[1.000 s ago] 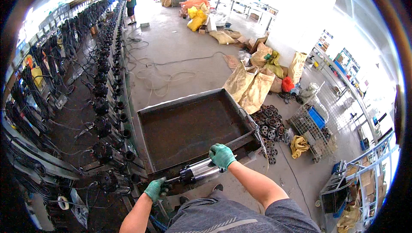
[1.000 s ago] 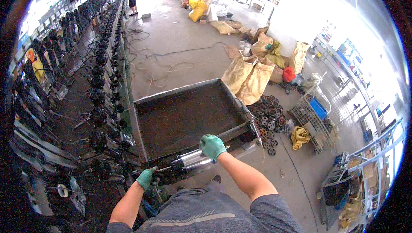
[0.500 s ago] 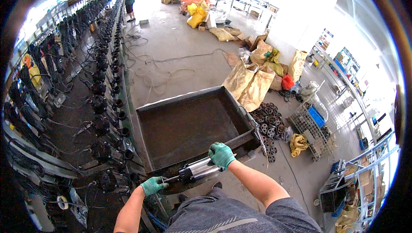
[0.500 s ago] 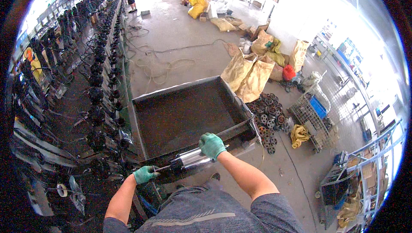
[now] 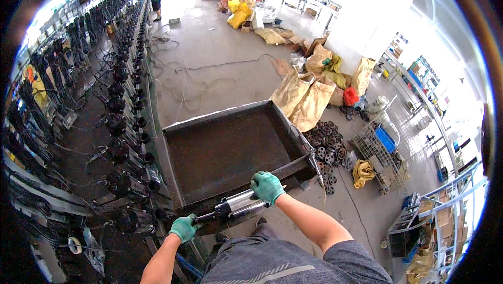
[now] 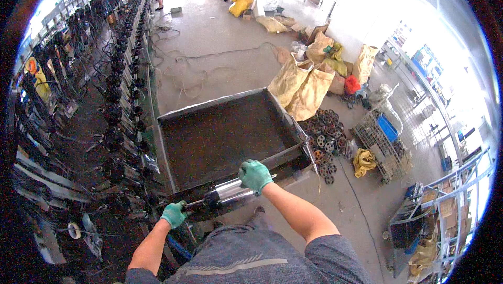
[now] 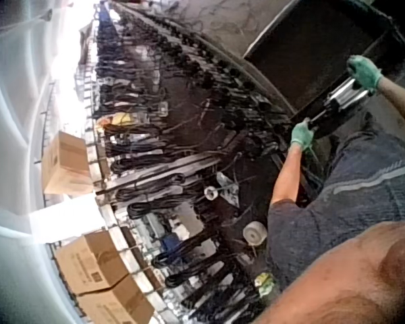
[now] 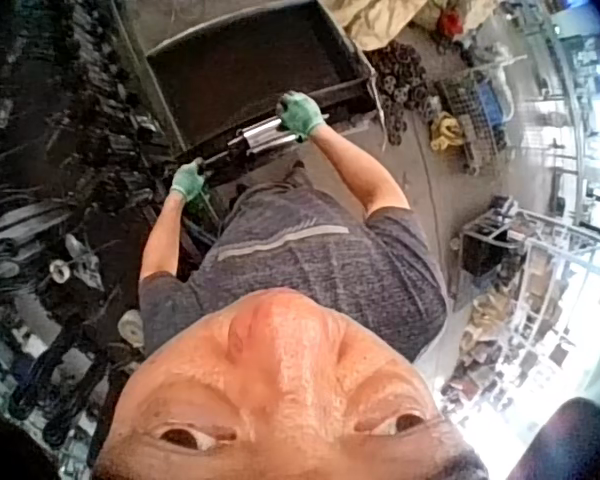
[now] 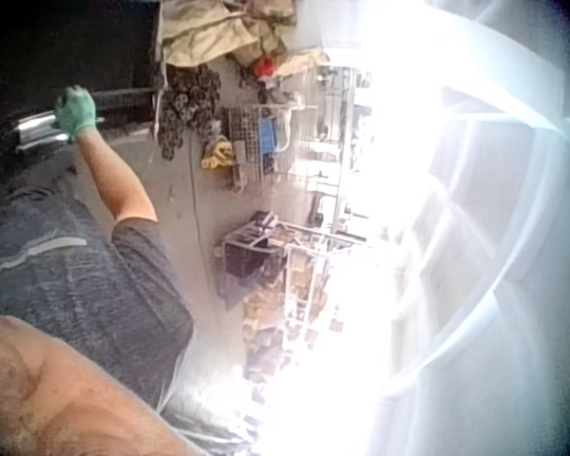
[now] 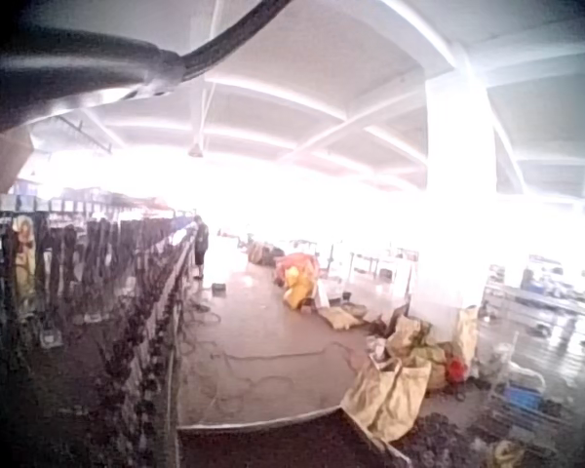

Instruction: The person repeatedly picks up cylindrical metal components from a rack, places them into a rectangular metal tray, and then removes them to return them to the rack. This cycle of picking, placing, and returning is performed multiple times throughout the clip.

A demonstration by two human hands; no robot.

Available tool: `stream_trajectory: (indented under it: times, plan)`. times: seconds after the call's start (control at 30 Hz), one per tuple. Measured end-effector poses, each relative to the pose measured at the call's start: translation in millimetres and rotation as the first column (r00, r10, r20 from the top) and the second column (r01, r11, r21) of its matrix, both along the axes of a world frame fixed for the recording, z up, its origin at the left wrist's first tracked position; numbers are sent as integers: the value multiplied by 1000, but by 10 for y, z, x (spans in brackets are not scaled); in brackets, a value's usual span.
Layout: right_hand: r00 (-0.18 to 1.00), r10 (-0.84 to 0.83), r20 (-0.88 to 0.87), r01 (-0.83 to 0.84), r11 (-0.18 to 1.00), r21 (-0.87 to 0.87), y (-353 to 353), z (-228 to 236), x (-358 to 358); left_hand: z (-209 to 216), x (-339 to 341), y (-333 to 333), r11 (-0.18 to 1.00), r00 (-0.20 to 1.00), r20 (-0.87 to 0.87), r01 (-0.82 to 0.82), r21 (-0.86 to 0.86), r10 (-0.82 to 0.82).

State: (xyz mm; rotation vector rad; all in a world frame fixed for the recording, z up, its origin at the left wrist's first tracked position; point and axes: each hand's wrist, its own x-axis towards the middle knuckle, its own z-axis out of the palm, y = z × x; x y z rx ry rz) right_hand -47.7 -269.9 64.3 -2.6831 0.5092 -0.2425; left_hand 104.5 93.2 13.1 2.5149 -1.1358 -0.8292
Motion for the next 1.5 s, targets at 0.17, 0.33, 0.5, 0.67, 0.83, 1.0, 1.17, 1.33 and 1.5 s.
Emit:
stream_trajectory:
  times: [0.17, 0.33, 0.5, 0.67, 0.83, 1.0, 1.17, 1.33, 1.5]
  plan:
    - [1000, 12, 8, -12, 1000, 4, -18, -15, 17, -307, -131, 80, 973, 966, 245, -29, -228, 86]
    - [997, 37, 73, -39, 999, 38, -15, -13, -46, -126, -260, 22, 943, 949, 230, -140, -302, 214]
    - [934, -132, 332, -37, 888, 459, -345, -75, -332, -202, -414, 165, 863, 897, 144, -344, -370, 419]
    - [762, -557, 329, 515, 830, 213, -1450, -468, -1267, -188, -841, 462, 612, 717, -114, -657, -440, 688]
    - [674, -739, 18, 731, 670, 128, -2361, -1574, -2190, -304, -1250, 187, 533, 686, -261, -706, -467, 680]
    - [757, -504, -416, 383, -173, 907, -2382, -962, -1725, 87, -1476, -153, 588, 742, -150, -623, -517, 654]
    - [920, -388, 52, -28, 67, 997, -1057, -702, -1312, 813, -1584, -710, 590, 788, -80, -520, -617, 611]
    - [978, 69, 197, -206, 467, 860, 111, 38, -1062, 1481, -1546, -1672, 433, 846, -372, -519, -737, 381]
    - [893, 416, 174, -420, 627, 656, 624, 308, -728, 1255, -1375, -1603, 88, 496, -846, -868, -488, 198]
